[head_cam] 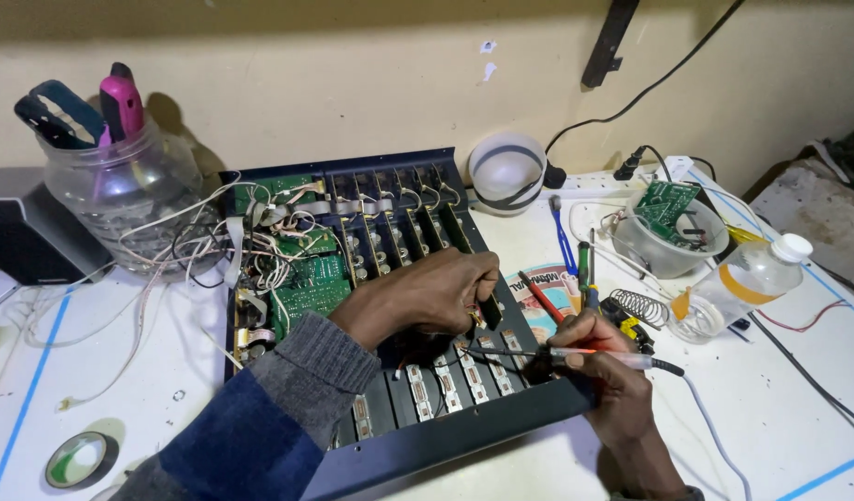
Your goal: Soldering wires to the terminals of potentiometers inside an electronic audio device on a repair workbench.
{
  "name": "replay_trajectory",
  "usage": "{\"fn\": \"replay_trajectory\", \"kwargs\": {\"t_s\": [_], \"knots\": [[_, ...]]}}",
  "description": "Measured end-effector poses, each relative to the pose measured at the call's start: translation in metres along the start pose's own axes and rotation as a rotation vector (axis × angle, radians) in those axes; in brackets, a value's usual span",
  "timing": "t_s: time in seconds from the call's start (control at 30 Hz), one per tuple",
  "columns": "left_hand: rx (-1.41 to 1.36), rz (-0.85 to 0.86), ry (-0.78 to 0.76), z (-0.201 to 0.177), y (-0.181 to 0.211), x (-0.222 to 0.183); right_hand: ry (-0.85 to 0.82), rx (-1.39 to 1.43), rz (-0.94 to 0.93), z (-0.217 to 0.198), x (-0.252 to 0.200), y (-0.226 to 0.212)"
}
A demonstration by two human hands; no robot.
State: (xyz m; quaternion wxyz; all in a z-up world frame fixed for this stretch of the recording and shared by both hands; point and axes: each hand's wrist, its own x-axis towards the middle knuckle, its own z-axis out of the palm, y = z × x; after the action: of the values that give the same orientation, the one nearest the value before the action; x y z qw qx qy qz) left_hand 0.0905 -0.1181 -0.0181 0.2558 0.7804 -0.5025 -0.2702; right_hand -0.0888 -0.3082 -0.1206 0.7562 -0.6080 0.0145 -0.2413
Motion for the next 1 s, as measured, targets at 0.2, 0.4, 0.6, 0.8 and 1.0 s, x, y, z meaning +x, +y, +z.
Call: {"fn": "replay_trajectory", "kwargs": {"t_s": [0.2,0.4,0.6,0.8,1.0], "knots": [[0.018,0.02,-0.013,0.0,-0.003,0.002,0.049,0.009,-0.029,0.004,-0.003,0.003],[-0.223,-0.039,0.029,-0.004,-0.008,-0.015,0.071,0.143,-0.134,0.014,-0.009,-0.016],[-0.511,-0.04,0.087,-0.005,-0.036,-0.009,0.449,0.009,-0.125,0.05,-0.01,-0.057],[-0.51,0.066,0.145,-0.004,-0.024,-0.009,0.228,-0.668,-0.035,0.095,0.001,-0.075],[-0.5,0.085,0.178,-0.009,-0.002,-0.019,0.228,-0.679,-0.084,0.099,0.009,-0.069]]}}
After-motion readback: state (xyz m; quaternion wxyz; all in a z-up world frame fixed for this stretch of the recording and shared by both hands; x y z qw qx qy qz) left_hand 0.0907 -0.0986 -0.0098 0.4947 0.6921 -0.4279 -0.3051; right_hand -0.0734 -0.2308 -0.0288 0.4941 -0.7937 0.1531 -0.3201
